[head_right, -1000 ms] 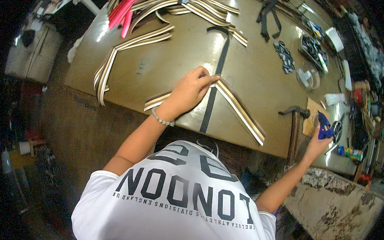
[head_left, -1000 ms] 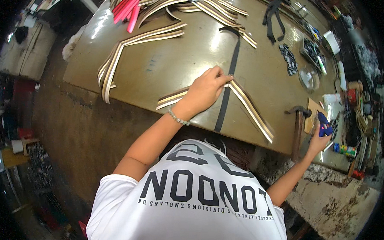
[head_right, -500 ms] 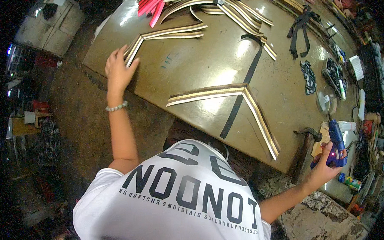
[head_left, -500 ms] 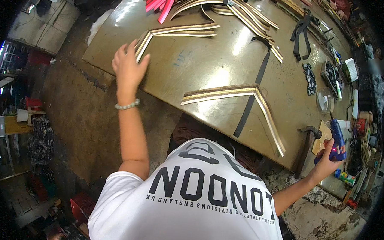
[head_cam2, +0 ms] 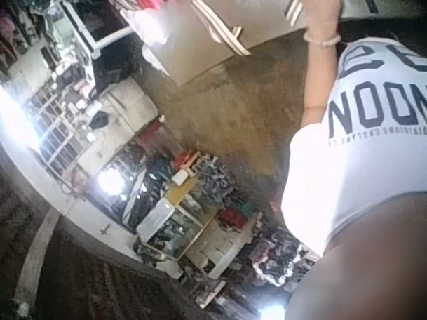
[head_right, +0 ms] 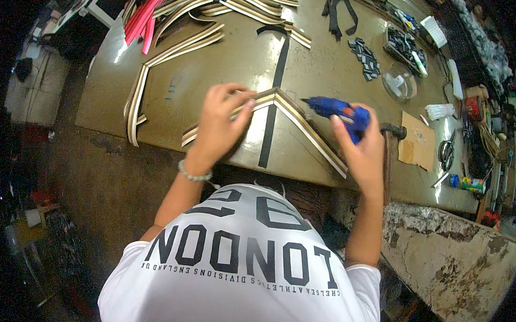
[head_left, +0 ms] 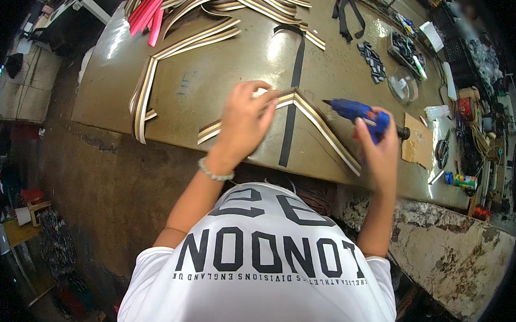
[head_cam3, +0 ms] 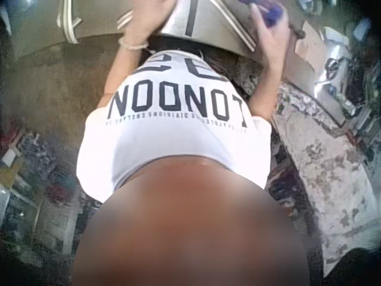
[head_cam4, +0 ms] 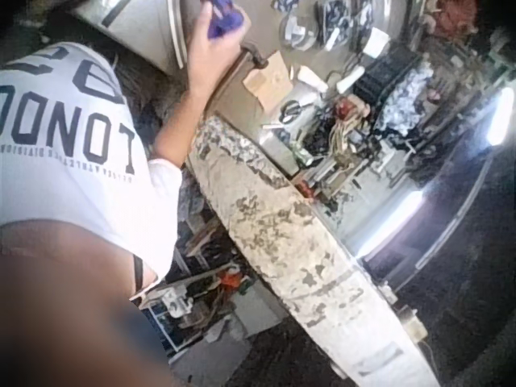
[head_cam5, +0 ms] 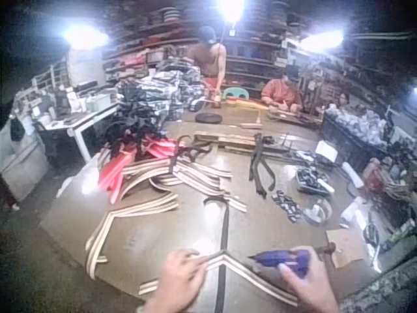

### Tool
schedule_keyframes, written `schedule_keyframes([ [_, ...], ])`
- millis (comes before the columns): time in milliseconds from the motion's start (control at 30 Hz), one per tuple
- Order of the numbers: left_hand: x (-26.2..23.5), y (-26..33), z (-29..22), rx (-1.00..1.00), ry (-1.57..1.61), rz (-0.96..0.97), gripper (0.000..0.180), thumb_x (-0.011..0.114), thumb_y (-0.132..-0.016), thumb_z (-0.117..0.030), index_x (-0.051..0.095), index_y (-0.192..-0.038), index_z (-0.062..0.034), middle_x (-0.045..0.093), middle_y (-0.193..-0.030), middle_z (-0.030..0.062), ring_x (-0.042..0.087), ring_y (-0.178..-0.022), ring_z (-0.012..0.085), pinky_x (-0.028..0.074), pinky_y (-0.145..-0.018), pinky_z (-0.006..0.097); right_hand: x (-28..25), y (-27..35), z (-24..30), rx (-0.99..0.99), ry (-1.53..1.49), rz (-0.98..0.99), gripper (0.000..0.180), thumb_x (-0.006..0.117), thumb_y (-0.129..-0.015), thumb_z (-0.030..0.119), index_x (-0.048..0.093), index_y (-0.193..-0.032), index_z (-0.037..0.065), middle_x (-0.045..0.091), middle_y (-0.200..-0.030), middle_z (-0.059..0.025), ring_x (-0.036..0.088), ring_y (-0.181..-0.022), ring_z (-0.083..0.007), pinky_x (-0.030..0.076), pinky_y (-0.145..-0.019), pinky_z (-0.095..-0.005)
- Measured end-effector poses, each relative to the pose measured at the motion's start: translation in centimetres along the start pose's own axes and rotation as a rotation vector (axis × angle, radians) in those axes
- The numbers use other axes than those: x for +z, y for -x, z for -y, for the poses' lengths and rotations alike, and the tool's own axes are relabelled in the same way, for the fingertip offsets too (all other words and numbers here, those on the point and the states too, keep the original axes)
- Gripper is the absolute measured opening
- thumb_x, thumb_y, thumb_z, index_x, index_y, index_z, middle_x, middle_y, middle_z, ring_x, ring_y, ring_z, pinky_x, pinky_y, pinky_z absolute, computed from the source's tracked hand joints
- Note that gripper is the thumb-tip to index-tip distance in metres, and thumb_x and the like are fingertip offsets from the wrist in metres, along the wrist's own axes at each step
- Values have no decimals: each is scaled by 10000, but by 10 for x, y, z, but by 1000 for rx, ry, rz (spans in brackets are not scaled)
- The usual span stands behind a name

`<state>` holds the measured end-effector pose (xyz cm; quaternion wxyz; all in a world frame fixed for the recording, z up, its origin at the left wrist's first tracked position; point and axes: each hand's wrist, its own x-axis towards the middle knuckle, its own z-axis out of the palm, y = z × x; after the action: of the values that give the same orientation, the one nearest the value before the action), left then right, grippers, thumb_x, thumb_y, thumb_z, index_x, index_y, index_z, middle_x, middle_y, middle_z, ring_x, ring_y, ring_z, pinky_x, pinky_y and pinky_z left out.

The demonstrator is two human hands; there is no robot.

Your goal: The person assembles zipper components on a workbench. They repeatedly apply hot glue to a black strap, attach zipper tape, and secure metal zipper stops with a hammer, repeating the cycle for multiple units.

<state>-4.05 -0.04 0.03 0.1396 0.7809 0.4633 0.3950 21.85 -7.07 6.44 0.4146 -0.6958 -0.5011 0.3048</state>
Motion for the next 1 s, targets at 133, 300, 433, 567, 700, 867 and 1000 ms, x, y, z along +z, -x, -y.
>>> schedule_keyframes([
  [133, 24, 1, -7, -2, 2, 101, 220, 676, -829, -63, 719, -1044, -79, 625, -1003, 84, 555, -952, 286, 461, -864, 398, 25, -31, -5, -107, 73, 109, 410, 727, -888, 298, 547, -1120, 12, 701, -948, -127, 672, -795, -177, 527, -750, -316],
  [300, 27, 4, 0, 46, 35, 47, 212, 671, -827, -70, 722, -1031, -93, 611, -985, 55, 544, -936, 266, 453, -859, 383, 39, -56, -7, -205, 158, 158, 392, 718, -888, 322, 558, -1068, 12, 714, -919, -165, 706, -832, -232, 530, -751, -337],
  [433, 30, 6, 2, 28, 31, 58, 201, 670, -831, -81, 723, -1024, -94, 600, -982, 46, 541, -935, 256, 450, -860, 373, 43, -63, -4, -184, 193, 181, 397, 718, -887, 324, 554, -1062, 9, 718, -936, -172, 712, -844, -245, 532, -747, -342],
  [567, 29, 5, 2, 23, 59, 38, 195, 666, -834, -77, 717, -1022, -90, 593, -982, 54, 540, -930, 259, 450, -859, 374, 42, -61, 0, -249, 210, 171, 407, 720, -883, 335, 548, -1057, 9, 717, -910, -176, 713, -818, -254, 532, -729, -346],
  [700, 27, 4, -1, 0, 62, 73, 198, 663, -842, -68, 705, -1035, -81, 586, -1005, 89, 541, -962, 286, 452, -872, 389, 38, -46, 3, -205, 250, 232, 426, 718, -880, 355, 540, -1064, 14, 709, -871, -191, 711, -784, -283, 528, -704, -359],
  [867, 27, 4, 0, -4, 67, 84, 194, 657, -853, -72, 691, -1043, -75, 582, -1022, 111, 539, -989, 305, 451, -884, 397, 33, -25, 8, -178, 293, 293, 457, 720, -876, 379, 537, -1089, 19, 705, -865, -190, 710, -787, -309, 523, -700, -372],
  [1000, 26, 4, 1, -8, 60, 89, 188, 651, -864, -81, 687, -1048, -76, 581, -1026, 113, 539, -990, 308, 449, -891, 398, 22, -11, 12, -144, 232, 395, 444, 724, -875, 377, 559, -1084, 21, 709, -871, -151, 703, -786, -264, 521, -721, -352],
])
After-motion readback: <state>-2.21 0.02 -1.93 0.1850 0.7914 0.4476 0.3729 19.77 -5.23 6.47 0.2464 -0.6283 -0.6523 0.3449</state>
